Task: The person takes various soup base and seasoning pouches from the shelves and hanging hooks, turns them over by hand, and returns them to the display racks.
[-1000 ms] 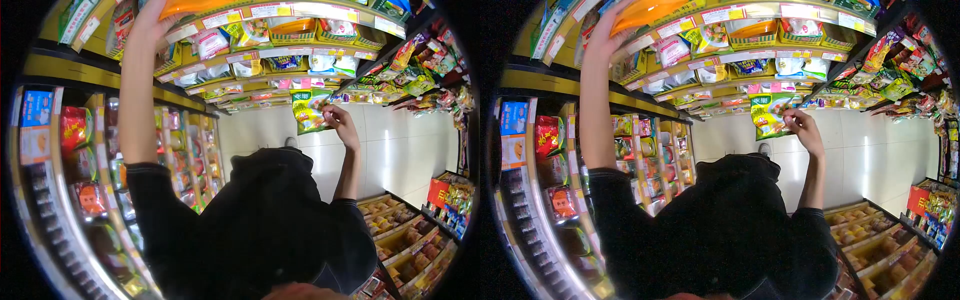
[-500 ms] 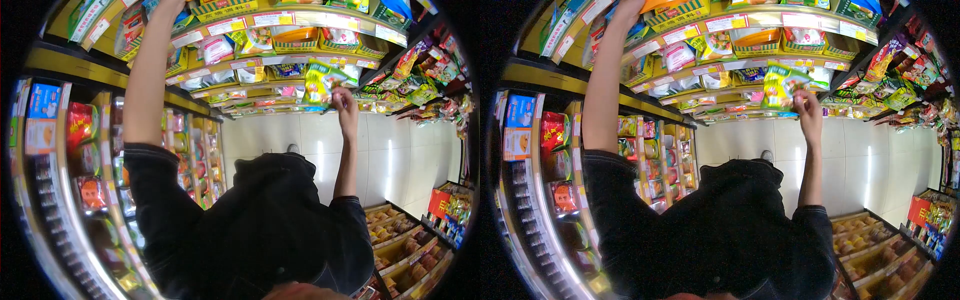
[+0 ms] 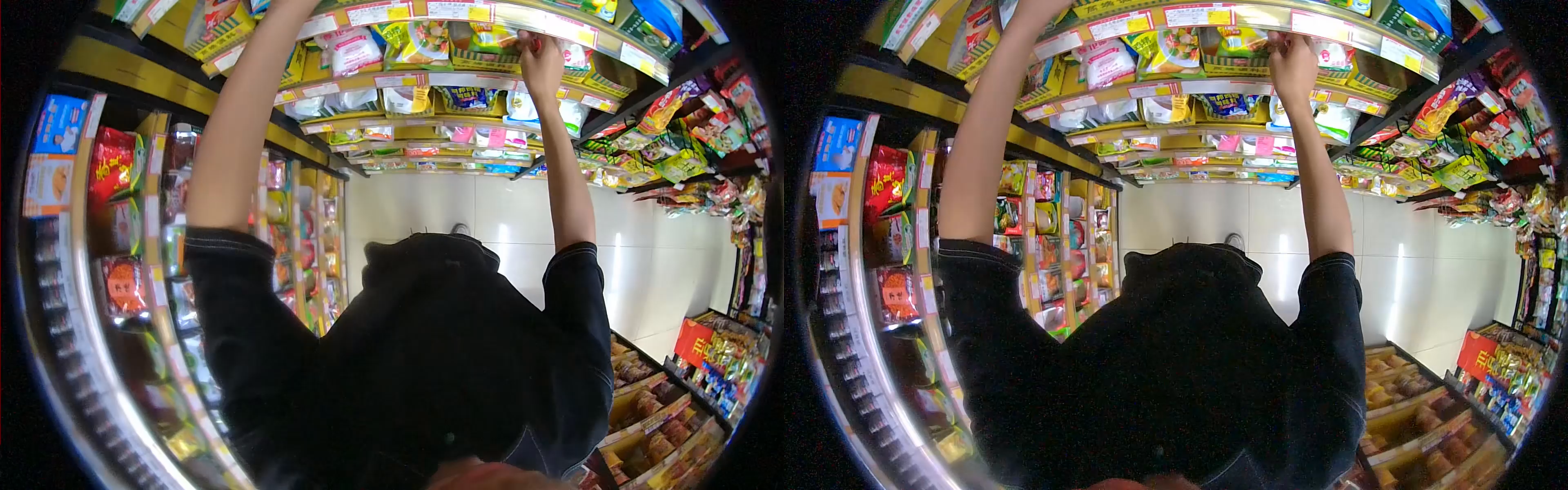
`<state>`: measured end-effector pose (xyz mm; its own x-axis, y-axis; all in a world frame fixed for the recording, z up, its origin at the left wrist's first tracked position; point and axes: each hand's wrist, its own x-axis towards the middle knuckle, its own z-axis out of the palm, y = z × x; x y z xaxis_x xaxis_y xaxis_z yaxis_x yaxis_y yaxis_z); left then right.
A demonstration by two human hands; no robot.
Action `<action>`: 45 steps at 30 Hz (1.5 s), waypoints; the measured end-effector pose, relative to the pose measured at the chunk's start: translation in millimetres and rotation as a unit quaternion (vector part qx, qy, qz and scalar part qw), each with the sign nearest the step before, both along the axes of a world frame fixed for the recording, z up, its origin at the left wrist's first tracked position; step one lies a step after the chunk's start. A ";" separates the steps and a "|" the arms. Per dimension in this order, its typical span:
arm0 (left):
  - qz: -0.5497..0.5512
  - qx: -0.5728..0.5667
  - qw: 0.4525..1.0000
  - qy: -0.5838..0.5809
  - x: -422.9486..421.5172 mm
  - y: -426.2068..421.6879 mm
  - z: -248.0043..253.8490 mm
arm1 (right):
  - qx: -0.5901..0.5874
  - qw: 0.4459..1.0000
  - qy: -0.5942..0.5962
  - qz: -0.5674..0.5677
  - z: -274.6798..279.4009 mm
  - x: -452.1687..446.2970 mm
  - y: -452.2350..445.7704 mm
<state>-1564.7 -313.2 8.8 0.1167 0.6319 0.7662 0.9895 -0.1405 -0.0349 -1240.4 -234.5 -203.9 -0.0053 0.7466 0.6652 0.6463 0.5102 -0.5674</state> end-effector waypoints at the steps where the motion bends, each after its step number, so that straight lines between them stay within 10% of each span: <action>1: -0.004 -0.048 0.998 -0.035 12.0 -15.1 5.8 | -0.016 1.000 -0.021 -0.002 -1.2 -4.6 0.3; 8: -0.040 -0.081 0.982 -0.165 27.4 -108.7 -8.8 | -0.048 0.989 -0.129 0.053 2.0 -13.1 -8.8; 10: -0.049 0.070 0.984 -0.155 35.7 -150.5 -44.0 | -0.068 0.982 -0.164 0.066 6.8 -10.7 -4.5; 13: -0.123 0.011 0.954 -0.274 46.5 -204.3 -108.0 | -0.092 0.980 -0.155 0.083 -0.3 -3.8 2.0; 25: -0.034 -0.303 0.628 -0.716 51.6 -369.7 -369.8 | -0.121 0.931 -0.344 0.010 38.9 -11.9 -24.9; 29: -0.042 -0.403 0.715 -0.570 50.9 -379.6 -346.5 | -0.102 0.938 -0.329 0.037 18.3 -9.1 -31.9; 34: -0.103 -0.532 0.697 -0.469 58.8 -389.9 -336.4 | 0.018 0.959 -0.281 -0.026 0.7 -13.0 -101.4; 40: -0.102 -0.583 0.729 -0.344 61.4 -409.4 -332.3 | -0.254 0.966 -0.032 0.035 -58.7 10.4 -242.9; 45: -0.107 -0.618 0.696 -0.351 59.7 -419.9 -330.4 | -0.415 0.899 -0.116 0.078 -192.1 37.1 -373.0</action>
<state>-1505.0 -733.1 -321.7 0.1805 0.8842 -0.4309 0.6542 0.2193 0.7239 -1203.3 -607.5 -396.0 -0.2196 0.9635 -0.1532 0.7534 0.0677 -0.6541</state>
